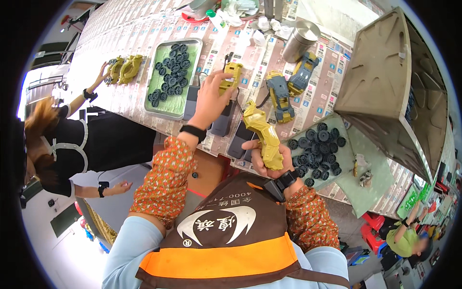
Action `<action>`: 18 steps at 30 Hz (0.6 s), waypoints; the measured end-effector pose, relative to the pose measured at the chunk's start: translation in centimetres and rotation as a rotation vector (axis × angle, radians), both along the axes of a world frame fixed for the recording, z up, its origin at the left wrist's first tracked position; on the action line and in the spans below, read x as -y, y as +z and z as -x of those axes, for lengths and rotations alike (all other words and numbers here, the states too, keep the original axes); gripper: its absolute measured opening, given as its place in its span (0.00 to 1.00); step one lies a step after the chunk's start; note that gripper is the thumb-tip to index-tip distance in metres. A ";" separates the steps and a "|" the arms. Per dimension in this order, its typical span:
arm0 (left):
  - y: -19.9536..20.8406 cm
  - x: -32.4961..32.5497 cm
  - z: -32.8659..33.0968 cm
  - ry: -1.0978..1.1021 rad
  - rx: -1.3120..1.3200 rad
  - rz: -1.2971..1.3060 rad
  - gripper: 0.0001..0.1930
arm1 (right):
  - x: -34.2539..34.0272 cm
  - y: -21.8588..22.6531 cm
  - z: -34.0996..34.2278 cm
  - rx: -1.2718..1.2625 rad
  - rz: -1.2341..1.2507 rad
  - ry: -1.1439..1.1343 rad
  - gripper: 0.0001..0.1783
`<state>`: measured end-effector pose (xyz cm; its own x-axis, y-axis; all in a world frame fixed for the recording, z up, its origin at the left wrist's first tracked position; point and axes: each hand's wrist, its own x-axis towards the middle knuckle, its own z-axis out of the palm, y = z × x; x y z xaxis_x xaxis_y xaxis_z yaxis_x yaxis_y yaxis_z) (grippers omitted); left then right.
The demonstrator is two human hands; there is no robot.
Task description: The person assembles yellow toy trucks by attaching black wheels to the chassis. They pick up the truck bodies and wheels from trays on a table, insert the wheels into the axles, and place the completed units aside. The person also moves a stool and handles a large bin of truck bodies.
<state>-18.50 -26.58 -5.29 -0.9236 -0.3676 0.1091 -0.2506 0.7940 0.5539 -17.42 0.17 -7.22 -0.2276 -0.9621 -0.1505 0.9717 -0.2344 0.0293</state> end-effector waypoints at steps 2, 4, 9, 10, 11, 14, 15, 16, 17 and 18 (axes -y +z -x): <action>1.9 0.2 -1.7 -0.203 -0.114 -0.207 0.22 | 1.0 -0.1 -0.6 0.073 0.146 0.020 0.37; 4.6 -1.4 -4.8 -0.134 0.007 -1.281 0.28 | 1.9 0.3 -1.5 0.119 0.204 0.110 0.39; 9.1 -3.3 -11.2 -0.061 -0.012 -1.709 0.37 | 4.0 2.0 -3.6 0.058 0.164 0.386 0.44; 9.2 -3.1 -12.1 -0.029 -0.047 -1.679 0.37 | 4.5 2.6 -3.9 0.052 0.116 0.421 0.44; 9.3 -2.7 -13.2 0.075 -0.057 -1.738 0.36 | 5.1 3.0 -4.0 -0.023 0.037 0.481 0.42; 9.0 -2.7 -17.0 0.319 -0.175 -1.843 0.31 | 6.4 4.1 -4.5 -0.253 -0.126 0.589 0.33; 9.2 -2.7 -18.1 0.339 -0.211 -1.808 0.31 | 6.7 4.3 -4.6 -0.258 -0.189 0.607 0.31; 9.5 -2.8 -19.3 0.360 -0.244 -1.773 0.30 | 7.1 4.8 -4.8 -0.263 -0.252 0.623 0.30; 9.9 -3.0 -20.3 0.407 -0.259 -1.714 0.27 | 7.7 5.5 -5.2 -0.316 -0.284 0.630 0.29; 10.0 -3.2 -21.3 0.439 -0.299 -1.719 0.26 | 8.3 6.8 -5.9 -0.363 -0.320 0.635 0.29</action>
<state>2.84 -23.40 4.74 -0.7603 -0.4244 -0.4918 -0.0100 -0.7494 0.6621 -11.48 -8.15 -0.47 0.2619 -0.8467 -0.4632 0.8581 0.4239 -0.2898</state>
